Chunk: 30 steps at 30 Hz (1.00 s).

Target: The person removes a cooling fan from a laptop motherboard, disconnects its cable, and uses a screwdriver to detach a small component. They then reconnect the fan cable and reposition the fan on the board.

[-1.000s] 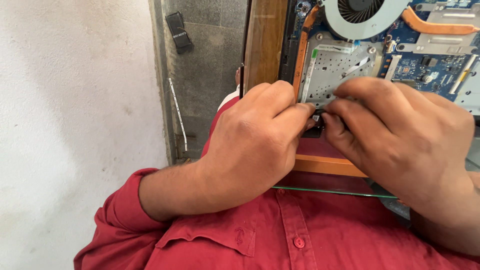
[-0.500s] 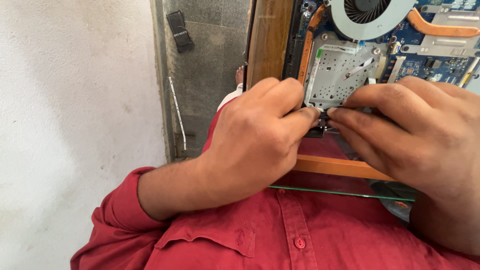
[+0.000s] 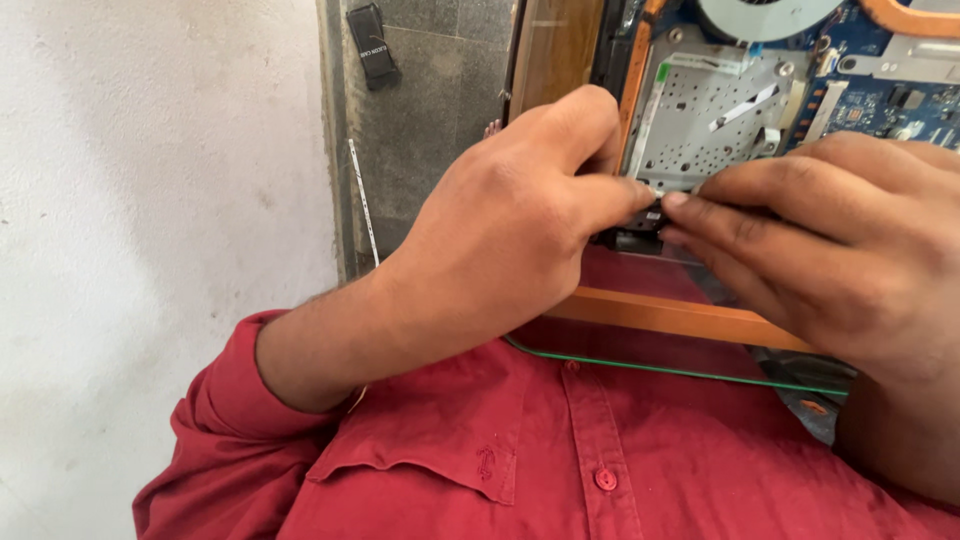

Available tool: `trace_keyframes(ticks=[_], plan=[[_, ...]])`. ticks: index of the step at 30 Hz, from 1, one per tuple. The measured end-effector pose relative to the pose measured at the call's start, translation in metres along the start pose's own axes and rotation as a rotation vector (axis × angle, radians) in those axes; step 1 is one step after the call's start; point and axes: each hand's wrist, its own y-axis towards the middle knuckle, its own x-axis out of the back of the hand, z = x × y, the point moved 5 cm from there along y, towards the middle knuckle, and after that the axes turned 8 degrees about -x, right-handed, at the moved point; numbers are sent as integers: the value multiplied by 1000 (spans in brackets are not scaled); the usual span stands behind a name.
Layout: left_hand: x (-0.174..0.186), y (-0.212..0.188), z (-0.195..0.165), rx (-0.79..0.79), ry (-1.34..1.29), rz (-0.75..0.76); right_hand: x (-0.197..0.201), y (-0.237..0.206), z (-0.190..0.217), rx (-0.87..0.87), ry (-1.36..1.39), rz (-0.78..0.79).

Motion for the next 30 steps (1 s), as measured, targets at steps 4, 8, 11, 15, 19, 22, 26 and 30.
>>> trace_keyframes(ticks=[4, 8, 11, 15, 19, 22, 26, 30], plan=[[-1, -4, -3, -24, -2, -35, 1, -3, 5, -39, 16, -20], [-5, -9, -12, -106, 158, -73, -4, -9, 8, -91, 30, -46], [-6, -13, -13, -141, 186, -95, -7, -15, 14, -75, -5, -74], [-11, -20, -16, -158, 257, -124, -9, -24, 22, -73, -63, -93], [-10, -32, -20, -183, 245, -167, -10, -28, 27, -24, -69, -35], [-8, -41, -22, -208, 237, -140, -12, -31, 31, -7, -90, -35], [-5, -59, -25, -290, 185, -97, -18, -35, 30, -3, -44, -48], [-18, -70, -22, -267, 242, -132, -27, -41, 24, 2, 77, -8]])
